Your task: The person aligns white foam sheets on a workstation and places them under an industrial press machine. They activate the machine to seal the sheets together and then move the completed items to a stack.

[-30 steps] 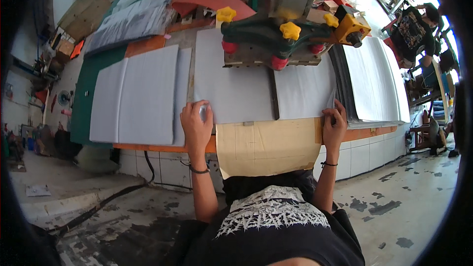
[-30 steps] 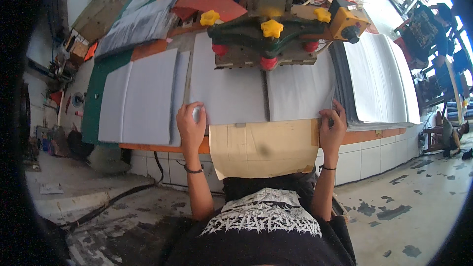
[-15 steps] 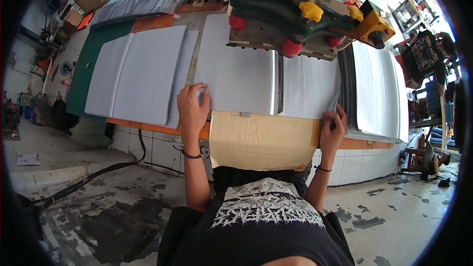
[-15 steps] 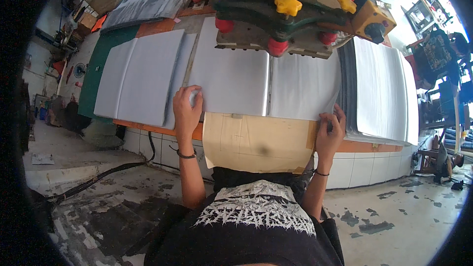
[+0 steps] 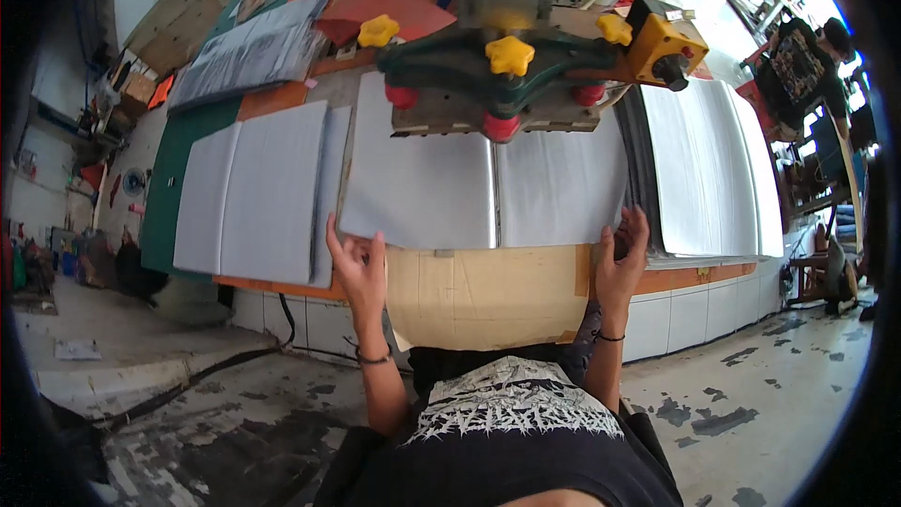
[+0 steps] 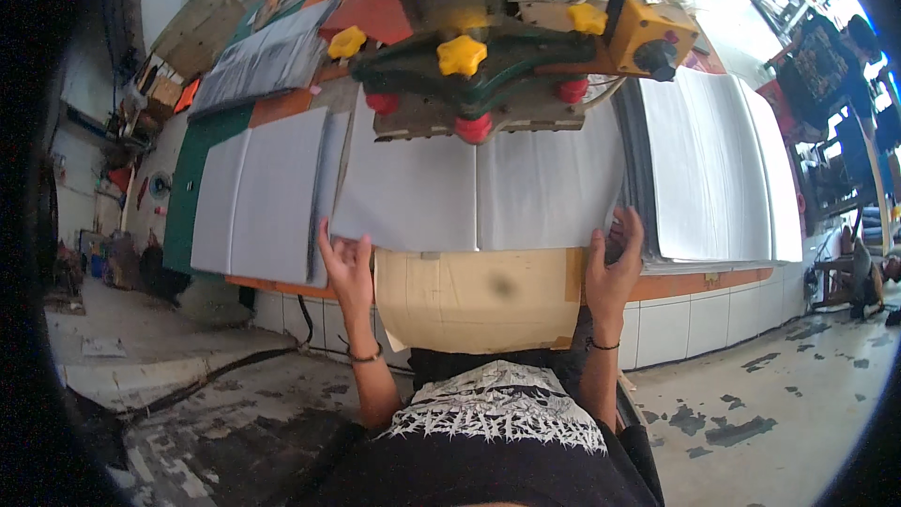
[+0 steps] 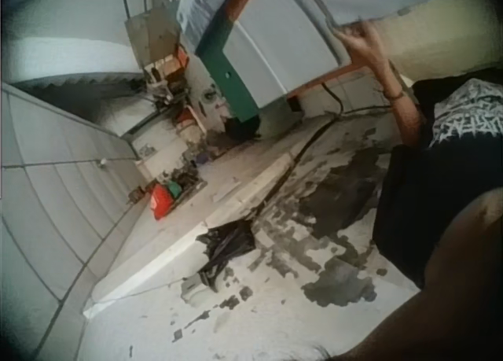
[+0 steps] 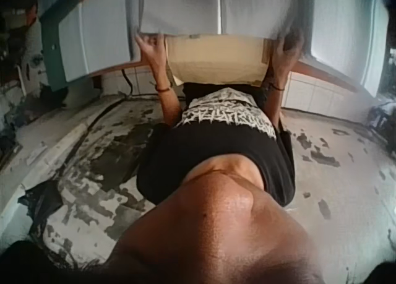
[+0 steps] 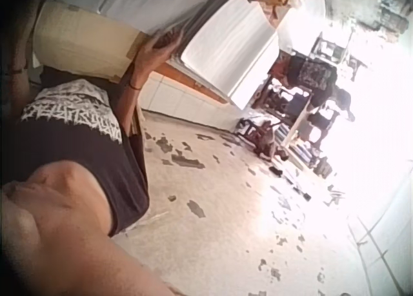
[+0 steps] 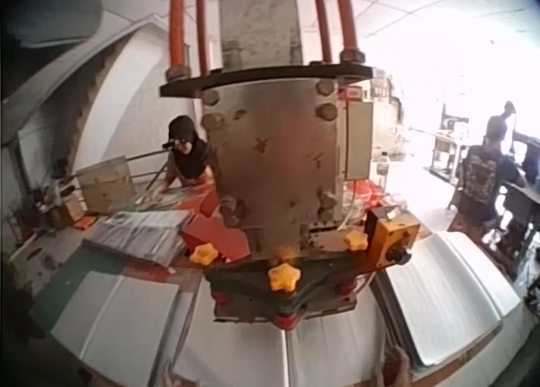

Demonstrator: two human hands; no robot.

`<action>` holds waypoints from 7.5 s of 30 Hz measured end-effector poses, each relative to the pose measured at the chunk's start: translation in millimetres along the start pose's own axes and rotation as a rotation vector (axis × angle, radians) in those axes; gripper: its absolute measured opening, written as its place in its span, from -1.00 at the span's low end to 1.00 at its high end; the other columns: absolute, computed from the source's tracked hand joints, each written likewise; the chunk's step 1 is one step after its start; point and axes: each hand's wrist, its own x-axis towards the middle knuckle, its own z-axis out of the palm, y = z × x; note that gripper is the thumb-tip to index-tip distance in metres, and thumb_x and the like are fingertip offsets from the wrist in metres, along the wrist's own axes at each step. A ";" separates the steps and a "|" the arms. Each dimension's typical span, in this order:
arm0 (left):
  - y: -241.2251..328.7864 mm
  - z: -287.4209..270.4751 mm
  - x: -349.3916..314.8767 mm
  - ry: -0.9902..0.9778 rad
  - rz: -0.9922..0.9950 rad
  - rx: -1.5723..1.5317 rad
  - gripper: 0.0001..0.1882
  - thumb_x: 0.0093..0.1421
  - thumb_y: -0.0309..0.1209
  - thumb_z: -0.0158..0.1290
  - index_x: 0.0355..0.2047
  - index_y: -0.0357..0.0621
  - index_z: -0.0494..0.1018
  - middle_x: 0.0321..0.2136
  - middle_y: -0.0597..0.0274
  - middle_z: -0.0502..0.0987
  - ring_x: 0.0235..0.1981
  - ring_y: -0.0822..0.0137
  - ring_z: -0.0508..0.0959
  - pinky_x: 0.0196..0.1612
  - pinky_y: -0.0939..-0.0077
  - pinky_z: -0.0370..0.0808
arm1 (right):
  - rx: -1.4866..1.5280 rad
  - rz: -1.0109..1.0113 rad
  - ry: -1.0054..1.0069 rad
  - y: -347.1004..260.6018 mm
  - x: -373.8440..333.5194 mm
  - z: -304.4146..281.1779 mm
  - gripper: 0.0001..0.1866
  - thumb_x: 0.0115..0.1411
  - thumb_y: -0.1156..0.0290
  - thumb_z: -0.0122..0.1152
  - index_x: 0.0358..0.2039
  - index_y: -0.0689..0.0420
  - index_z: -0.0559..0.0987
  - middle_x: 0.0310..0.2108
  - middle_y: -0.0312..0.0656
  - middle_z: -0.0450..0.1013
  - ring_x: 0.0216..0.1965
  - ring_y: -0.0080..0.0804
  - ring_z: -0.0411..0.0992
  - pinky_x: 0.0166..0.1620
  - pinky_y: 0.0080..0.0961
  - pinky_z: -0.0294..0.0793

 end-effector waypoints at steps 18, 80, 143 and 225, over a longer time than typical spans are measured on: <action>38.8 16.9 25.6 -0.367 -0.515 -0.352 -0.70 0.35 -0.44 -0.01 -0.03 -0.48 0.36 -0.14 -0.04 0.53 -0.21 0.14 0.63 -0.23 0.28 0.72 | -0.329 0.130 -0.162 -8.8 18.5 -2.4 -0.65 0.24 0.35 0.26 -0.08 0.36 0.50 -0.34 0.06 0.54 -0.43 -0.09 0.49 -0.35 -0.24 0.43; 56.3 -83.5 -77.3 -1.017 -0.622 -0.386 -0.49 0.33 -0.46 0.05 0.24 -0.30 0.20 -0.03 -0.10 0.55 -0.14 0.07 0.66 -0.53 0.43 0.61 | 0.840 0.443 0.092 -36.6 -50.5 -78.0 -0.53 0.27 0.37 0.14 0.14 0.30 0.36 0.04 -0.09 0.39 0.08 -0.31 0.37 0.17 -0.33 0.34; 117.9 166.0 -84.4 -1.063 0.392 0.091 -0.43 0.20 0.08 0.15 -0.26 -0.31 0.52 -0.26 0.07 0.52 -0.13 0.13 0.51 -0.02 0.19 0.40 | 0.344 0.351 0.112 -15.2 -23.1 -106.2 -0.82 0.18 0.50 0.38 -0.44 0.13 0.50 -0.44 -0.44 0.44 -0.37 -0.71 0.33 -0.27 -0.72 0.29; 96.7 273.6 -78.4 -1.098 0.588 -0.121 0.00 0.15 -0.25 0.16 0.39 -0.40 -0.20 0.39 -0.37 -0.19 0.43 -0.25 -0.17 0.43 0.02 -0.10 | 0.115 0.442 0.982 174.3 88.4 -319.2 -0.45 0.38 0.11 0.05 -0.02 0.48 0.47 -0.12 0.05 0.50 -0.23 -0.23 0.50 -0.12 -0.34 0.54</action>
